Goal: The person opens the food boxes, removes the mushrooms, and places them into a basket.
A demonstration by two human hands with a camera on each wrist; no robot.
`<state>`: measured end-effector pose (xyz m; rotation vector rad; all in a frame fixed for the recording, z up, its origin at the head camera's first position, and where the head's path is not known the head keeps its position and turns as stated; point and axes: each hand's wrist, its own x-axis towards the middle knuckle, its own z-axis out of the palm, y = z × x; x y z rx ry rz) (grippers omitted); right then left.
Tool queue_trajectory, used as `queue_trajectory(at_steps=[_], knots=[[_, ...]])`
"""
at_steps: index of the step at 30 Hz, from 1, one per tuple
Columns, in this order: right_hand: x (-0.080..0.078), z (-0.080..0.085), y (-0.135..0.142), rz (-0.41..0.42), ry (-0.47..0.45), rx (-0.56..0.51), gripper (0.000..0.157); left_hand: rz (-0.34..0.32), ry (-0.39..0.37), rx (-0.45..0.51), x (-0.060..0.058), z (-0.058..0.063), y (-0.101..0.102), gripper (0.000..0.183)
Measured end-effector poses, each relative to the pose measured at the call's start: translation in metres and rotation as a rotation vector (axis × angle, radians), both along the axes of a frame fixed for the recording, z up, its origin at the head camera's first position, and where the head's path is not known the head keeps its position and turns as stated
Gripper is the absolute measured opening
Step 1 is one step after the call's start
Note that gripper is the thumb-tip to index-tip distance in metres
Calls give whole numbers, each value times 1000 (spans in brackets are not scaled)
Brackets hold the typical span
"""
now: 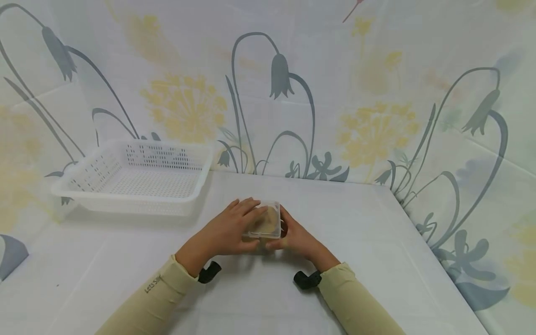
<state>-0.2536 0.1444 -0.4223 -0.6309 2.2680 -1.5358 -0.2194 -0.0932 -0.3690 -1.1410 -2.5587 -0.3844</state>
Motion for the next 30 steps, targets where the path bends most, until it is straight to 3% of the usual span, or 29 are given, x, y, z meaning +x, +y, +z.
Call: queue_trajectory(at_steps=[14,24,30], knots=[[1,-3,-2,-10,4,25,117,22,-23,-32,-3,-9,1,61],[0,-4,-1,-6,15,73,115,6,71,-29,-1,-14,1,57],[2,-3,-6,-55,69,89,115,30,141,-46,-2,-19,3,59]])
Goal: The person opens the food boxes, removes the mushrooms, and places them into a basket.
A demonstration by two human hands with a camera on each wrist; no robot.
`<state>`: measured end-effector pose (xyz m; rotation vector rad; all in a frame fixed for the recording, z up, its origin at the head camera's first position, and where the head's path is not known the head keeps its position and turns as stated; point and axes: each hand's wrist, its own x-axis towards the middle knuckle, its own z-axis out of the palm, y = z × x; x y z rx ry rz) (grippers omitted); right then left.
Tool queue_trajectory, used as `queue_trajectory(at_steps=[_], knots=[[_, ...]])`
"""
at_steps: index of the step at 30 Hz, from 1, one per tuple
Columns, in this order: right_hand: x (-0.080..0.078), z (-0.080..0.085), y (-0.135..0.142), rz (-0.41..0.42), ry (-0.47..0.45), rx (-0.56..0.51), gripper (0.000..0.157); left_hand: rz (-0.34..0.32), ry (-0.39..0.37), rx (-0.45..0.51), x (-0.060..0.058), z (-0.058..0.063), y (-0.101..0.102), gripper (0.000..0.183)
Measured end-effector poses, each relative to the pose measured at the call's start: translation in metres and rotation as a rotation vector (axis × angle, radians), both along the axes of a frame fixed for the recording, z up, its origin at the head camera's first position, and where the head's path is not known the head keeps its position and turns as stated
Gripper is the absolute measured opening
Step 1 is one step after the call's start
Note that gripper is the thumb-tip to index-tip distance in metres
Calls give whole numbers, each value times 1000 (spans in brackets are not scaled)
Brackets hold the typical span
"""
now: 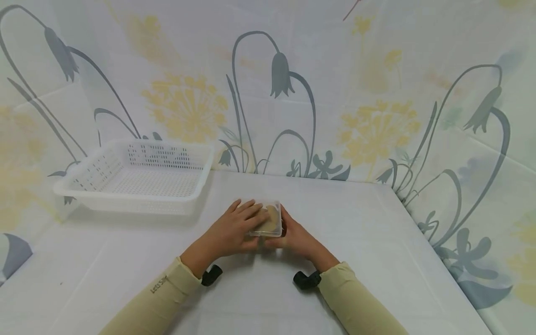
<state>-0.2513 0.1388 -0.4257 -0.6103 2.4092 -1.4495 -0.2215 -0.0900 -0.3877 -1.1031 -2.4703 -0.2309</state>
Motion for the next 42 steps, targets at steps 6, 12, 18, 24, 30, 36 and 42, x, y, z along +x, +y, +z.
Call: queue_trajectory(at_steps=[6,12,18,24,30,36,42], knots=[[4,1,-9,-79,121,76,115,0,16,11,1,0,1,59],[5,2,-11,-120,160,133,113,-3,30,19,2,0,1,57],[4,2,-10,-127,172,152,111,-10,34,28,1,-1,1,56],[4,1,-11,-118,179,156,109,-9,48,31,2,-3,1,54],[3,4,-11,-129,213,155,99,-14,93,41,2,-1,4,48],[4,4,-12,-139,190,153,101,-11,62,27,1,3,4,49],[4,2,-11,-133,165,143,106,3,-86,5,1,16,2,54]])
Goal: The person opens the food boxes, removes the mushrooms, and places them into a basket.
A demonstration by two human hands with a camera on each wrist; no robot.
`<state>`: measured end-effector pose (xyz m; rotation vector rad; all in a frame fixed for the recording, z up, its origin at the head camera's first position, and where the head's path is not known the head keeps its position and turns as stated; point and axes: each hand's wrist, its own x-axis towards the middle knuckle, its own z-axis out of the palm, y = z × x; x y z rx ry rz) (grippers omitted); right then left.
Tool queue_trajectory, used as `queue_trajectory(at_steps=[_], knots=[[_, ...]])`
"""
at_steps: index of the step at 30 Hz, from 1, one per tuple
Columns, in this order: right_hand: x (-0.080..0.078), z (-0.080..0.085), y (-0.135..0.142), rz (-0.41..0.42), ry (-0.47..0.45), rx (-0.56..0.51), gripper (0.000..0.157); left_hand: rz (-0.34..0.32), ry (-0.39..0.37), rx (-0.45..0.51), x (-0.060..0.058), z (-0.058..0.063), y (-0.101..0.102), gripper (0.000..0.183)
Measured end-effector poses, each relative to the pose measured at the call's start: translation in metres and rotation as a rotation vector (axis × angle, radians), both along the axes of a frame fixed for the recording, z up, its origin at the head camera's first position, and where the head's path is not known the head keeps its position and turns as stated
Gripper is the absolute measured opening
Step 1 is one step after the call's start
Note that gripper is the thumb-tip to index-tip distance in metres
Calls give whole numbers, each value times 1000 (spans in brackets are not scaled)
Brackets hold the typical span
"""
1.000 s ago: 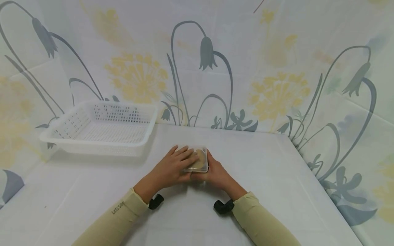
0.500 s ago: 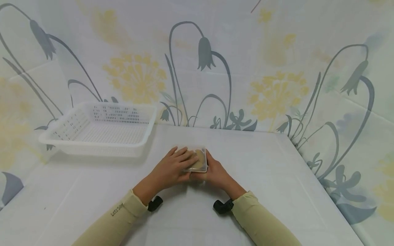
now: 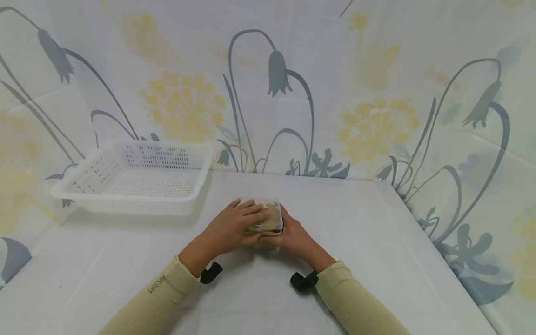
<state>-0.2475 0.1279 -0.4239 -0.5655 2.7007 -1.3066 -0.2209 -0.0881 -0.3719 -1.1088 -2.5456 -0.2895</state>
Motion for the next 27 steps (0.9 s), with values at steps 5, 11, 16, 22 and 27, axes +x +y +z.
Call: queue_trajectory(at_steps=[5,11,16,22,27], knots=[[-1,-1,2,33,-37,-35,104,2,-115,2,-3,13,-1,62],[-1,-5,4,58,-63,-52,100,-8,-223,39,-9,22,-3,67],[-1,-5,5,45,-77,-45,97,-32,-280,133,-18,24,-7,58],[-2,-5,5,35,-100,-37,99,-42,-337,291,-28,21,-15,44],[-2,-4,6,22,-101,-22,111,-8,-386,412,-33,17,-23,43]])
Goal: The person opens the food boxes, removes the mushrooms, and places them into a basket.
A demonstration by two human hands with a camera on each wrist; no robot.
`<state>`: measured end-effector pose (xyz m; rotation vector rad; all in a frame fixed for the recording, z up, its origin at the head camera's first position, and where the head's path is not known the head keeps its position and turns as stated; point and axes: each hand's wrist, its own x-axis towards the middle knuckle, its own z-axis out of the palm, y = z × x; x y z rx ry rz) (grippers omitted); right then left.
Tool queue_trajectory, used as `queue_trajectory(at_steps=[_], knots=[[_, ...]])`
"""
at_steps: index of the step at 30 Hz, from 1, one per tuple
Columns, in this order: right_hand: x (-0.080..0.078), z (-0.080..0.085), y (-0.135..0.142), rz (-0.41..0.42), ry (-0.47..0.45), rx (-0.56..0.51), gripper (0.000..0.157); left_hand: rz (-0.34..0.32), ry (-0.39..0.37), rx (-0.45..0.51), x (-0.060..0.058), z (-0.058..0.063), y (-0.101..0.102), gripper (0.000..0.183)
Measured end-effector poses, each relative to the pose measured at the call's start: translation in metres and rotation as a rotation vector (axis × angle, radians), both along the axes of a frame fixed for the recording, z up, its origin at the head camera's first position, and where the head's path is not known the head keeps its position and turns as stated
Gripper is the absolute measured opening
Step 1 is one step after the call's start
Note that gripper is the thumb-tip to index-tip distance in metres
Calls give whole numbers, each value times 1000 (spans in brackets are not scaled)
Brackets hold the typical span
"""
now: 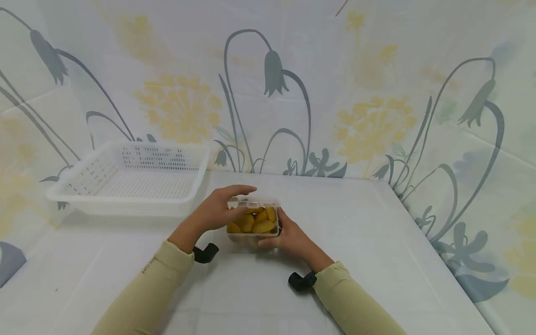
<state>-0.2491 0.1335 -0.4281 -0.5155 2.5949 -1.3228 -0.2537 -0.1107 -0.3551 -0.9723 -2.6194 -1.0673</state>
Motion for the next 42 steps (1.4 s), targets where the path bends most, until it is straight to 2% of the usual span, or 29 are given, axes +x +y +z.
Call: queue_trajectory(at_steps=[5,13,19,23,28,36,42], knots=[[1,1,2,11,-2,-3,123,68,-94,107,-6,-10,-7,43],[-2,0,10,105,-41,-108,115,161,-211,215,-17,-26,-13,46],[-3,1,12,166,-85,-169,113,179,-308,319,-21,-34,-14,44],[-3,3,14,166,-100,-197,112,235,-366,318,-24,-42,-11,44],[-4,1,16,167,-106,-194,110,283,-390,317,-27,-49,-7,38],[-6,-2,18,172,-102,-189,109,329,-489,398,-30,-53,-3,39],[-7,-2,19,185,-89,-181,107,366,-525,402,-31,-53,-2,39]])
